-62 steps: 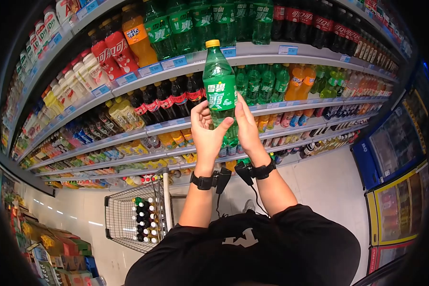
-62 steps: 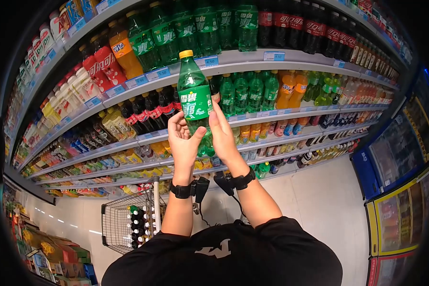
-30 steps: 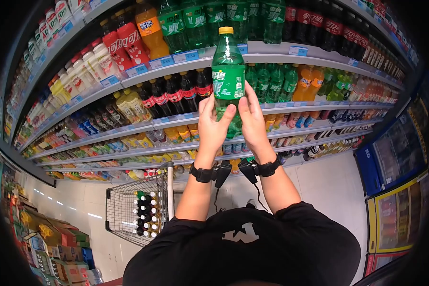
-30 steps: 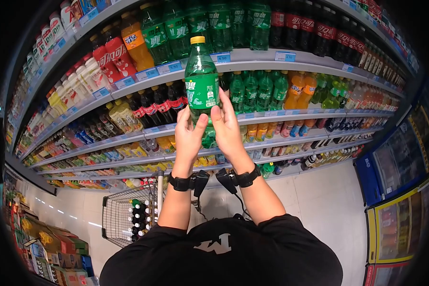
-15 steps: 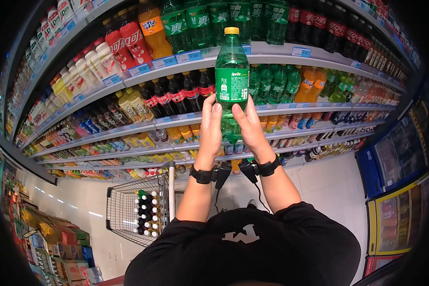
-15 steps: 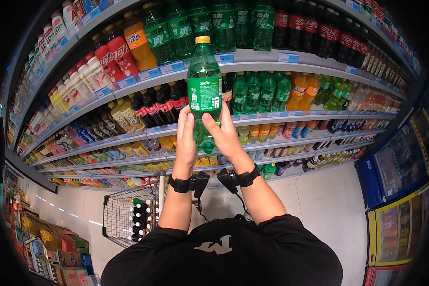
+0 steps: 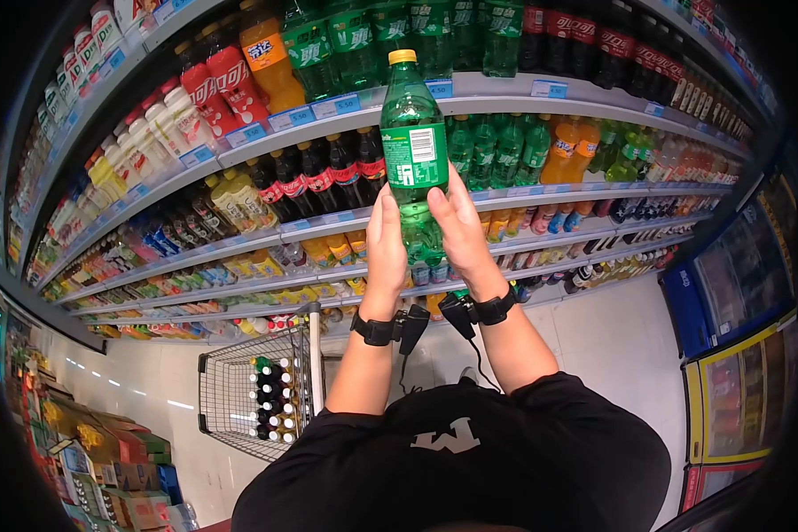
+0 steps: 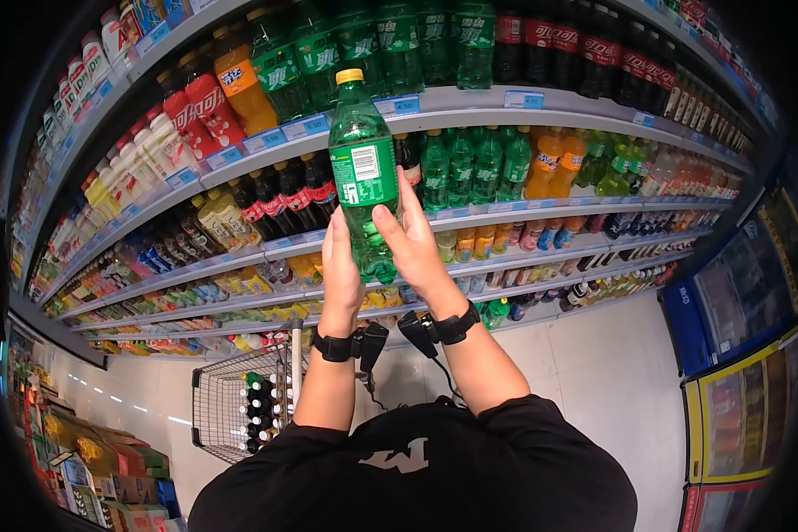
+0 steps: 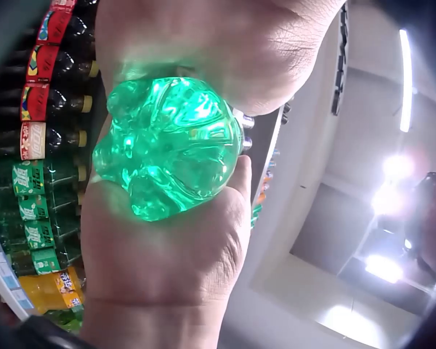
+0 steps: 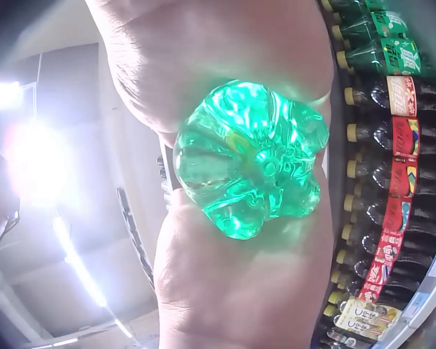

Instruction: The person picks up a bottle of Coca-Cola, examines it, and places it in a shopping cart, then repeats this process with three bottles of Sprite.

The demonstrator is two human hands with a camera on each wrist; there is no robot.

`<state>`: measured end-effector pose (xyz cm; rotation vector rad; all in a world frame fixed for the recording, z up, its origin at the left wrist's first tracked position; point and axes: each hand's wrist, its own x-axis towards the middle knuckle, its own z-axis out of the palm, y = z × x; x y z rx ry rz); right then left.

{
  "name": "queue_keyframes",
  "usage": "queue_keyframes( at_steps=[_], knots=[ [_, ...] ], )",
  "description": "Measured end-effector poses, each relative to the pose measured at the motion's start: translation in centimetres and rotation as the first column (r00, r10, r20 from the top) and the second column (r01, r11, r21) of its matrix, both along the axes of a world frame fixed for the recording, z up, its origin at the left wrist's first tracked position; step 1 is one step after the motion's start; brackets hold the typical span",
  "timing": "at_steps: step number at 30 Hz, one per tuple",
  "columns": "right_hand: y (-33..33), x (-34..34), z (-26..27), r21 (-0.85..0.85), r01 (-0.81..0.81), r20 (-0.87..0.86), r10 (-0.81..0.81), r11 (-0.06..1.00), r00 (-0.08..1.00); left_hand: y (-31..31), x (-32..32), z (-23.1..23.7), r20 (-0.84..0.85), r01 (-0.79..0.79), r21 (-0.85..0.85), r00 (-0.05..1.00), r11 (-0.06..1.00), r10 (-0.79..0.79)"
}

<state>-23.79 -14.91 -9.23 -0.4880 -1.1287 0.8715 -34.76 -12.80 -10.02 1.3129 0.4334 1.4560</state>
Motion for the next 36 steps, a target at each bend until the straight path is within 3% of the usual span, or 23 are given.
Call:
queue_keyframes(
  at_steps=[2,3,6,8,10,15,22,24,26,28,34,36],
  knots=[
    [0.0,0.1,0.1,0.01,0.001,0.106,-0.002,1.0,0.994,0.6,-0.5,-0.5,-0.031,0.114,0.088,0.993,0.99,-0.112],
    [0.0,-0.1,-0.1,0.009,0.055,0.076,-0.056,0.998,0.996,1.2,-0.3,-0.9,-0.103,0.007,0.148,0.995,0.989,0.008],
    [-0.4,0.0,-0.1,-0.011,0.02,0.074,-0.02,1.0,0.997,1.7,-0.7,-1.3,-0.172,0.061,0.096,0.984,0.994,-0.043],
    [-0.4,0.3,-0.2,0.004,0.058,0.081,-0.058,0.998,0.995,1.2,-0.4,-0.9,-0.146,0.039,0.115,0.989,0.993,-0.022],
    [-0.5,0.4,0.1,0.02,0.097,0.086,-0.098,0.995,0.991,0.2,0.1,0.2,0.053,0.004,0.064,0.999,0.998,-0.007],
    [-0.3,0.4,0.4,0.057,0.029,0.067,-0.033,0.998,0.997,-0.4,0.1,0.1,0.019,0.014,0.009,1.0,1.0,-0.014],
    [-0.3,0.4,0.0,0.008,0.011,0.098,-0.012,1.0,0.995,1.0,-0.3,-0.7,-0.063,-0.052,0.172,0.996,0.984,0.063],
    [-0.1,0.2,-0.2,0.067,0.067,0.084,-0.073,0.996,0.994,0.6,-0.5,-0.1,-0.064,-0.054,0.193,0.996,0.98,0.068],
    [-0.5,0.3,0.4,0.053,0.059,0.042,-0.061,0.997,0.997,-0.1,-0.5,0.2,0.024,-0.09,0.037,0.996,0.995,0.089],
    [-0.8,0.3,0.7,0.037,0.052,-0.001,-0.052,0.998,0.999,-0.5,-0.3,0.5,0.043,-0.093,0.049,0.995,0.994,0.091],
    [-1.0,0.3,0.5,-0.028,-0.012,0.123,0.015,1.0,0.992,-0.4,-0.3,-0.6,0.054,-0.03,0.017,0.998,0.999,0.029],
    [-1.3,-0.1,0.6,-0.077,0.037,0.08,-0.031,0.996,0.996,0.2,-0.3,-1.2,0.005,0.001,0.17,1.0,0.985,-0.002]
  ],
)
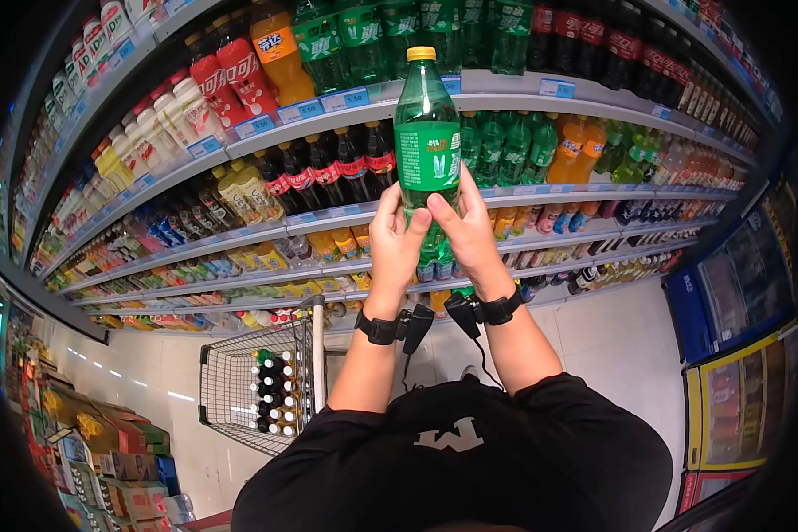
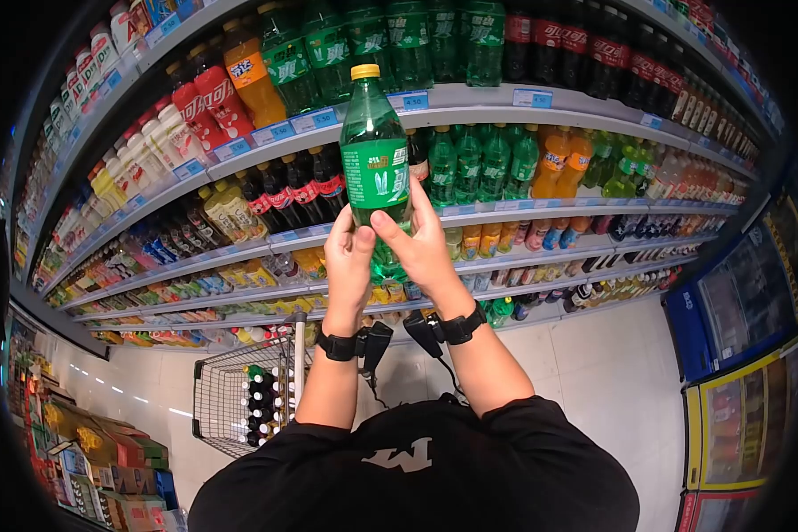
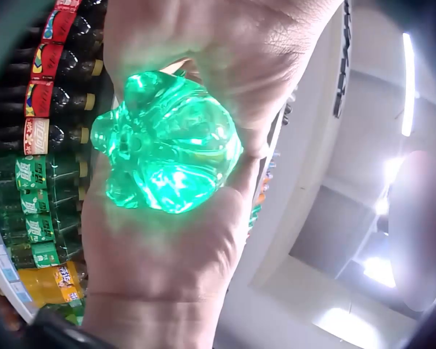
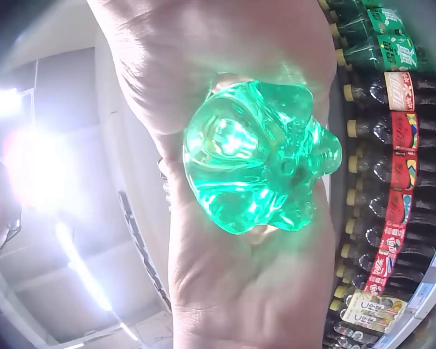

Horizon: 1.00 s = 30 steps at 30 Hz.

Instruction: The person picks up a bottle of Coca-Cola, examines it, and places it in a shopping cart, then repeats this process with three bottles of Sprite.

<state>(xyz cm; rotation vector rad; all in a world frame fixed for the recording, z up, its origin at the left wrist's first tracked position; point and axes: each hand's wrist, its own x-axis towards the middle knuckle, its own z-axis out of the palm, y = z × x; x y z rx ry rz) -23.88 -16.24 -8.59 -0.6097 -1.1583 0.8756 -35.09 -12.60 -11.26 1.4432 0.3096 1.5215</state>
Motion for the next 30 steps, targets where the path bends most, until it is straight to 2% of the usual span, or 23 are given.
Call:
queue_keyframes(
  at_steps=[4,6,8,10,11,13,14,16,17,18,20,22,24,26,28,30],
  knots=[
    [0.6,-0.1,-0.6,0.027,0.024,0.007,-0.025,0.999,1.0,0.0,-0.2,0.5,-0.028,-0.061,-0.012,0.998,0.998,0.061],
    [-0.1,-0.3,0.2,0.042,0.04,-0.097,-0.035,0.998,0.995,-0.7,0.0,1.2,0.118,-0.05,-0.146,0.991,0.988,0.068],
    [-0.1,-0.5,0.3,0.062,0.014,-0.114,-0.007,0.998,0.993,-0.6,-0.2,1.0,0.106,-0.064,-0.13,0.991,0.99,0.078],
    [-0.1,-0.5,0.0,0.08,-0.011,-0.131,0.021,0.997,0.991,-1.1,-0.3,1.2,0.14,0.008,-0.176,0.99,0.984,0.018],
    [0.1,-0.4,-0.5,0.047,-0.009,-0.08,0.013,0.999,0.997,-1.2,-0.4,1.0,0.138,0.008,-0.179,0.99,0.984,0.017],
    [0.1,-0.4,-1.0,0.017,-0.001,0.021,0.0,1.0,1.0,-1.2,-0.5,0.5,0.061,0.11,-0.159,0.993,0.981,-0.102],
    [0.1,-0.6,-0.9,0.022,-0.002,0.017,0.002,1.0,1.0,-1.1,-0.8,0.6,0.057,0.108,-0.155,0.993,0.982,-0.1],
    [0.1,-0.9,-0.8,0.031,0.014,0.02,-0.014,0.999,1.0,-0.6,-1.4,0.8,-0.04,0.057,-0.018,0.998,0.998,-0.058],
    [0.5,-1.1,-1.3,0.051,-0.001,0.021,0.0,0.999,1.0,0.5,-1.8,-0.4,-0.014,0.039,-0.057,0.999,0.998,-0.039],
    [0.9,-1.1,-1.5,0.09,-0.068,0.052,0.064,0.994,0.997,0.5,-2.2,-0.1,-0.035,0.014,-0.051,0.999,0.999,-0.016],
    [1.1,-1.2,-1.7,0.05,-0.119,-0.015,0.12,0.992,0.993,0.0,-2.9,0.9,-0.137,-0.127,0.016,0.982,0.992,0.128],
    [2.0,-0.8,-1.5,0.151,-0.317,-0.051,0.328,0.936,0.943,-0.9,-3.2,1.4,-0.114,-0.189,-0.131,0.978,0.973,0.174],
    [2.4,-0.8,-1.4,0.113,-0.359,-0.057,0.367,0.926,0.928,-1.2,-3.0,1.7,-0.02,-0.16,-0.143,0.987,0.977,0.159],
    [3.5,-0.5,-2.0,0.083,-0.29,0.117,0.279,0.954,0.953,-0.9,-2.8,0.8,-0.021,-0.207,-0.171,0.978,0.963,0.206],
    [3.5,-0.6,-1.6,0.075,-0.32,0.086,0.314,0.944,0.946,-0.9,-2.3,0.3,-0.025,-0.252,-0.203,0.967,0.946,0.252],
    [3.7,-0.6,-2.1,0.101,-0.196,0.274,0.163,0.975,0.948,-1.2,-1.8,0.0,-0.035,-0.253,-0.069,0.967,0.965,0.252]
  ],
)
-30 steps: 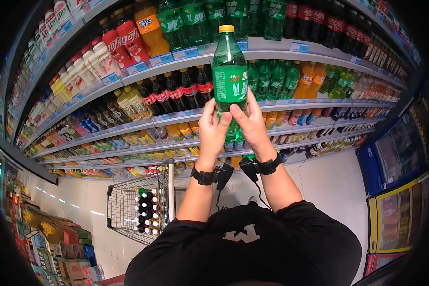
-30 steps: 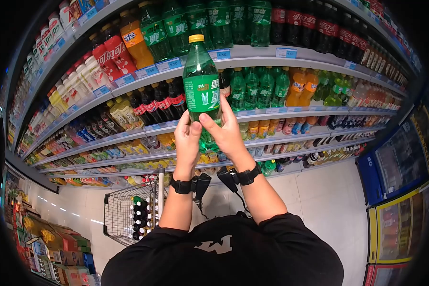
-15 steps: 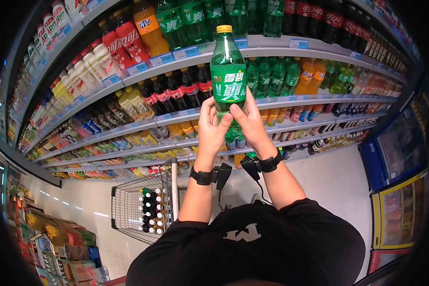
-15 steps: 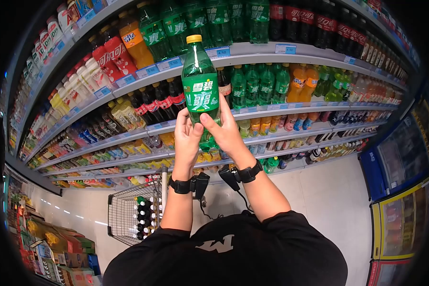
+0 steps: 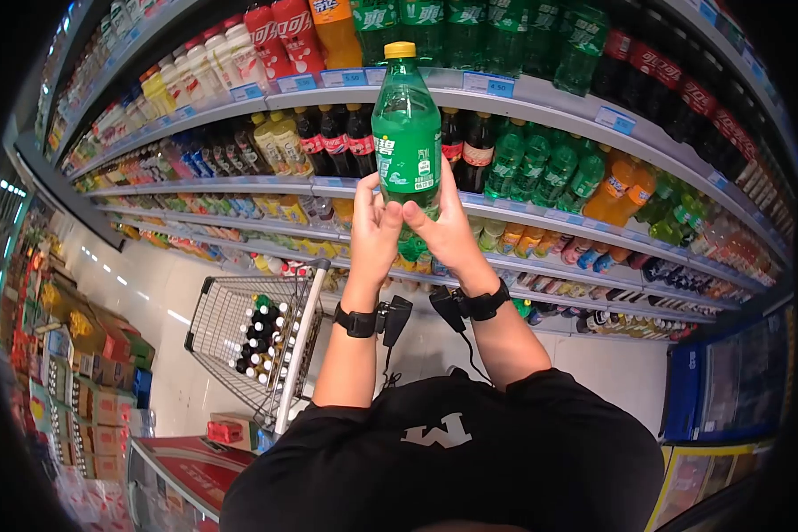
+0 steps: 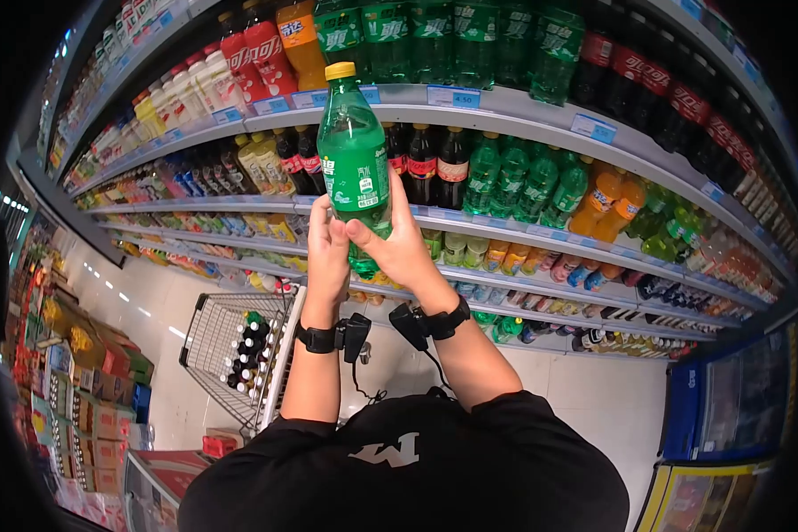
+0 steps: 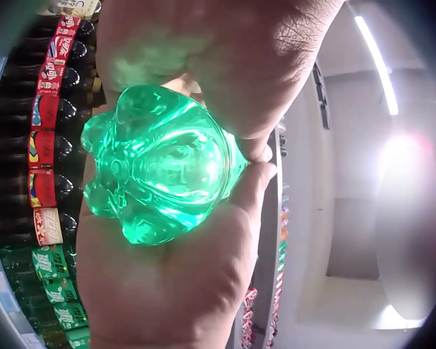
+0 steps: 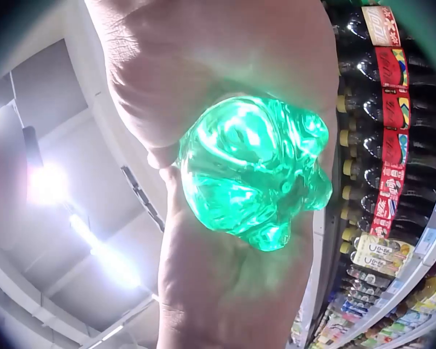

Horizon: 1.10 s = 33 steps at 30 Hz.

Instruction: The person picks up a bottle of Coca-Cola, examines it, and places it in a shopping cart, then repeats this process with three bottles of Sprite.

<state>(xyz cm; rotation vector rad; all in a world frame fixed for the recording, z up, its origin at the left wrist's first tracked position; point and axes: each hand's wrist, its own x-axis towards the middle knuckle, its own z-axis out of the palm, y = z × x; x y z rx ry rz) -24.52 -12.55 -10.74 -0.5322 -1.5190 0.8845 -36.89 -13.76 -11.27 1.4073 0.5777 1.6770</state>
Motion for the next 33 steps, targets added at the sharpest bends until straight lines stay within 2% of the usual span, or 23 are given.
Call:
queue_keyframes(
  at_steps=[2,4,6,8,10,13,14,18,19,20,21,22,24,26,28,29,32,33],
  knots=[
    [0.3,0.4,0.1,-0.013,-0.122,0.009,0.122,0.992,0.993,0.2,-0.1,-0.4,-0.014,-0.087,-0.014,0.996,0.996,0.087],
    [0.4,0.5,0.3,-0.069,-0.307,-0.165,0.292,0.949,0.942,0.8,-1.2,-1.2,-0.148,-0.261,0.033,0.953,0.965,0.263],
    [1.1,0.3,-0.7,-0.076,-0.429,-0.219,0.405,0.9,0.888,-0.1,-1.3,-1.1,-0.193,-0.364,0.034,0.912,0.931,0.363],
    [1.8,-0.2,-1.0,-0.003,-0.474,-0.227,0.461,0.881,0.858,-1.5,-0.3,0.0,-0.014,-0.397,-0.107,0.917,0.912,0.398],
    [2.2,-0.5,-1.5,-0.032,-0.534,-0.205,0.517,0.845,0.831,-2.2,-0.2,-0.3,-0.034,-0.49,-0.092,0.871,0.867,0.489],
    [1.3,-2.2,-1.0,-0.046,-0.58,-0.198,0.561,0.814,0.804,-3.7,-1.2,-1.0,-0.172,-0.491,-0.075,0.864,0.868,0.474],
    [0.7,-3.0,-0.9,-0.03,-0.565,-0.213,0.547,0.825,0.81,-3.9,-1.4,-1.1,-0.181,-0.497,-0.002,0.853,0.868,0.489],
    [0.9,-5.5,-2.7,-0.125,-0.61,-0.191,0.585,0.782,0.788,-5.2,-3.9,-2.2,-0.199,-0.528,-0.095,0.841,0.844,0.504],
    [0.8,-6.2,-3.1,-0.123,-0.625,-0.187,0.601,0.771,0.777,-5.3,-5.0,-2.9,-0.241,-0.596,-0.111,0.792,0.795,0.56],
    [0.7,-7.1,-3.4,-0.148,-0.701,-0.322,0.637,0.697,0.701,-5.5,-5.8,-3.6,-0.283,-0.661,-0.125,0.739,0.74,0.612],
    [0.4,-7.9,-3.3,-0.16,-0.772,-0.453,0.649,0.616,0.612,-5.9,-6.0,-3.2,-0.204,-0.677,-0.104,0.732,0.729,0.65],
    [0.2,-8.6,-3.1,-0.159,-0.781,-0.448,0.661,0.604,0.602,-6.4,-6.3,-2.8,-0.199,-0.688,-0.103,0.722,0.718,0.663],
    [-0.5,-9.9,-2.5,-0.13,-0.751,-0.298,0.697,0.648,0.653,-7.7,-6.6,-1.9,-0.122,-0.77,-0.065,0.638,0.635,0.761],
    [-1.4,-11.4,-1.7,-0.142,-0.759,-0.271,0.713,0.635,0.647,-8.7,-8.1,-1.8,-0.138,-0.792,-0.046,0.608,0.608,0.782],
    [-2.8,-12.8,-0.8,-0.116,-0.669,-0.132,0.657,0.734,0.743,-9.6,-9.8,-1.5,-0.228,-0.828,-0.053,0.554,0.558,0.801],
    [-3.4,-13.5,-0.5,-0.131,-0.687,-0.12,0.676,0.715,0.727,-10.2,-10.4,-1.3,-0.191,-0.78,-0.112,0.625,0.616,0.757],
    [-3.5,-17.3,-2.2,-0.133,-0.688,-0.177,0.665,0.714,0.725,-10.3,-13.3,-2.3,-0.176,-0.772,-0.023,0.628,0.635,0.758],
    [-3.9,-17.5,-1.3,-0.152,-0.735,-0.16,0.717,0.661,0.678,-10.8,-14.3,-1.8,-0.15,-0.753,-0.045,0.654,0.656,0.741]
  ],
)
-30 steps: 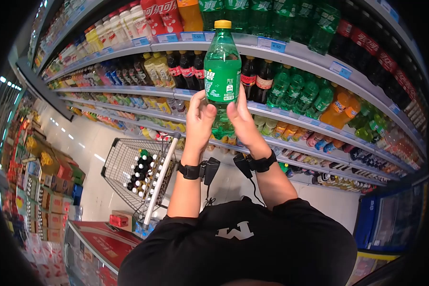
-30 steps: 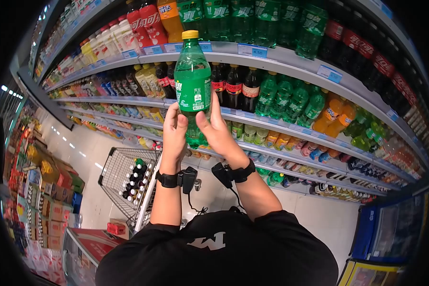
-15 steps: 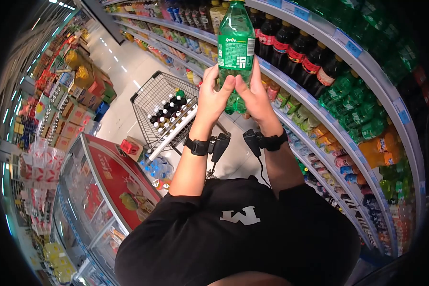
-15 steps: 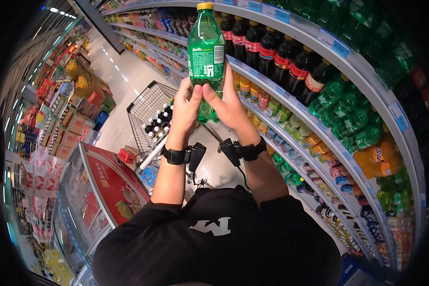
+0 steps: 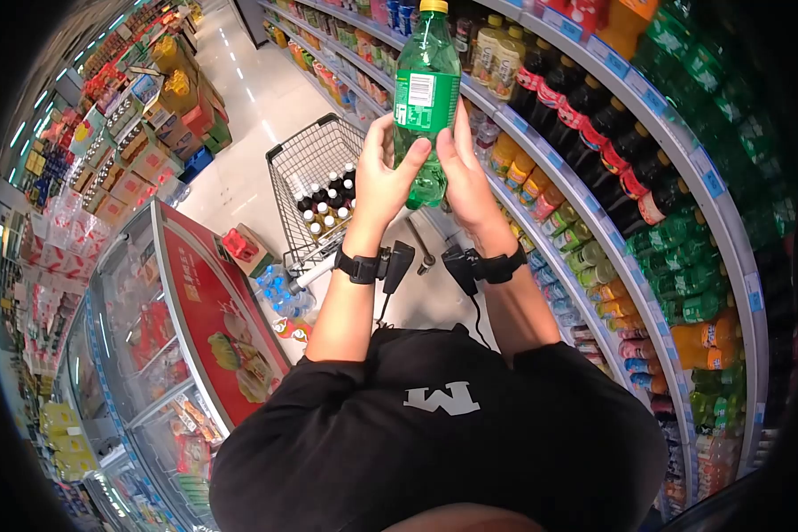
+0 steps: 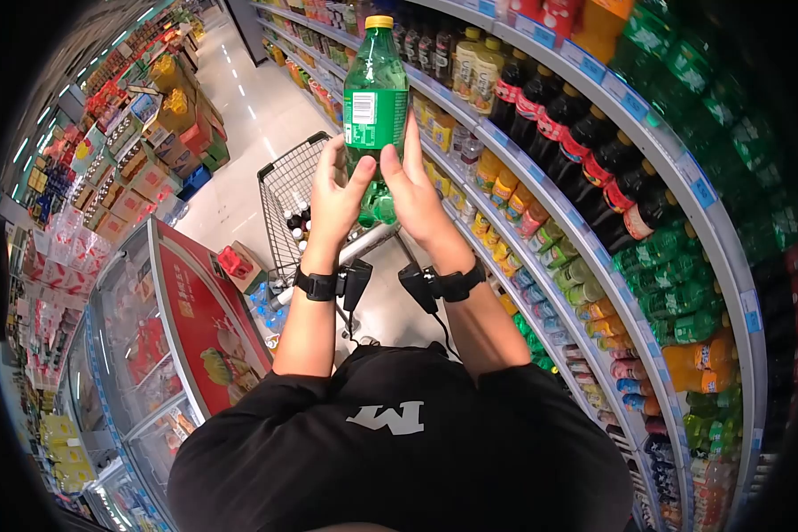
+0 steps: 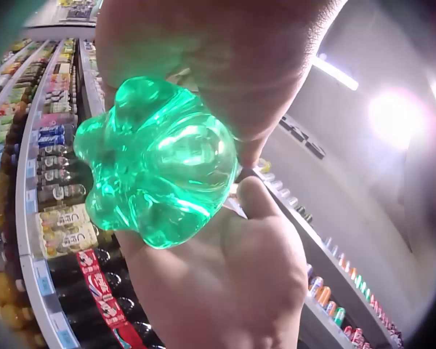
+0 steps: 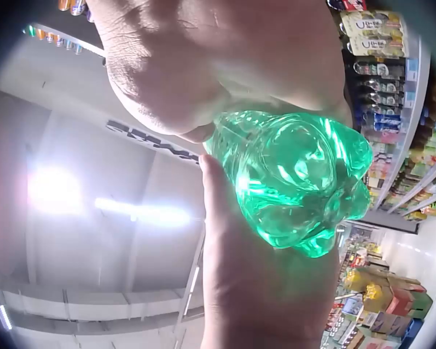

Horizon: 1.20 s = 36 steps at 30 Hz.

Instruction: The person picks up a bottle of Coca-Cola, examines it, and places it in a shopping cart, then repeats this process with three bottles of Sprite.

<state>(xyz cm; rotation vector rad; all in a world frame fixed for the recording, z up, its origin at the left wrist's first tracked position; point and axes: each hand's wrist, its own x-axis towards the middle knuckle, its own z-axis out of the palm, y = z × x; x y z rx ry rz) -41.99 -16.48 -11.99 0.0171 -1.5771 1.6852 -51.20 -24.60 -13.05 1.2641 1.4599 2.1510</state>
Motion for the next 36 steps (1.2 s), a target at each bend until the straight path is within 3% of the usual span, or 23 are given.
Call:
queue_keyframes(
  at_steps=[1,3,4,6,8,10,13,17,19,21,23,25,27,29,31,33,35,36],
  knots=[
    [0.1,-0.9,-0.1,0.012,-0.011,0.0,0.011,1.0,1.0,-0.3,-1.5,-0.6,0.029,-0.02,-0.015,0.999,1.0,0.02],
    [-0.2,-3.0,-0.5,0.007,-0.052,0.009,0.052,0.999,0.999,-1.7,-4.3,-0.6,-0.186,-0.217,-0.199,0.966,0.956,0.18],
    [-0.7,-3.9,-0.2,0.061,0.004,0.012,-0.004,0.998,1.0,-2.0,-5.2,-0.9,-0.187,-0.22,-0.198,0.965,0.955,0.184],
    [-1.4,-6.0,-0.3,-0.008,-0.046,0.005,0.046,0.999,0.999,-2.5,-6.7,-1.1,0.025,-0.077,0.005,0.997,0.997,0.077],
    [-2.5,-7.9,-0.5,-0.102,-0.078,-0.002,0.078,0.992,0.997,-3.4,-7.9,-1.2,0.058,-0.08,0.04,0.995,0.996,0.078],
    [-3.8,-9.9,-0.3,-0.072,-0.07,-0.017,0.069,0.995,0.997,-4.6,-9.2,-0.8,0.104,-0.065,0.093,0.993,0.994,0.055],
    [-5.6,-12.4,0.0,-0.079,-0.122,-0.028,0.12,0.989,0.992,-6.3,-11.9,-1.4,0.114,-0.092,0.064,0.99,0.994,0.084],
    [-7.8,-15.4,-0.9,0.018,-0.024,0.0,0.024,1.0,1.0,-8.6,-13.5,-0.9,0.039,-0.108,0.032,0.994,0.994,0.107],
    [-8.7,-16.2,-0.8,-0.079,-0.108,0.065,0.113,0.991,0.991,-9.6,-14.9,-1.5,0.025,-0.155,0.035,0.988,0.987,0.154],
    [-9.4,-16.9,-1.0,-0.071,-0.132,0.066,0.137,0.989,0.988,-10.4,-16.0,-1.9,0.011,-0.199,0.041,0.98,0.979,0.199],
    [-9.2,-17.8,-1.6,-0.13,-0.162,0.071,0.173,0.978,0.982,-11.2,-17.0,-1.8,0.094,-0.219,-0.034,0.971,0.975,0.221],
    [-8.2,-18.9,-2.3,-0.194,-0.241,0.013,0.248,0.951,0.969,-11.9,-17.8,-2.2,0.065,-0.247,-0.064,0.966,0.967,0.251],
    [-7.7,-19.3,-2.3,-0.07,-0.284,0.178,0.292,0.956,0.94,-12.2,-18.4,-2.5,0.126,-0.148,0.033,0.982,0.988,0.143],
    [-8.5,-19.8,-1.9,-0.04,-0.305,0.091,0.307,0.952,0.947,-12.4,-19.0,-3.1,0.067,-0.15,0.06,0.987,0.987,0.146],
    [-8.4,-20.4,-2.4,-0.249,-0.483,0.122,0.522,0.84,0.844,-12.7,-20.0,-4.5,0.362,0.06,-0.039,0.931,0.997,-0.042],
    [-7.9,-20.9,-3.0,-0.258,-0.484,0.119,0.525,0.836,0.843,-12.4,-20.6,-4.8,0.269,0.028,-0.065,0.963,0.998,-0.009],
    [-7.6,-21.7,-3.3,-0.271,-0.494,0.112,0.537,0.826,0.836,-12.6,-20.8,-4.1,-0.086,-0.159,-0.21,0.986,0.965,0.144],
    [-7.3,-22.0,-2.9,-0.231,-0.496,0.125,0.531,0.837,0.838,-12.4,-21.6,-4.1,-0.055,-0.146,-0.235,0.989,0.961,0.137]
  ],
)
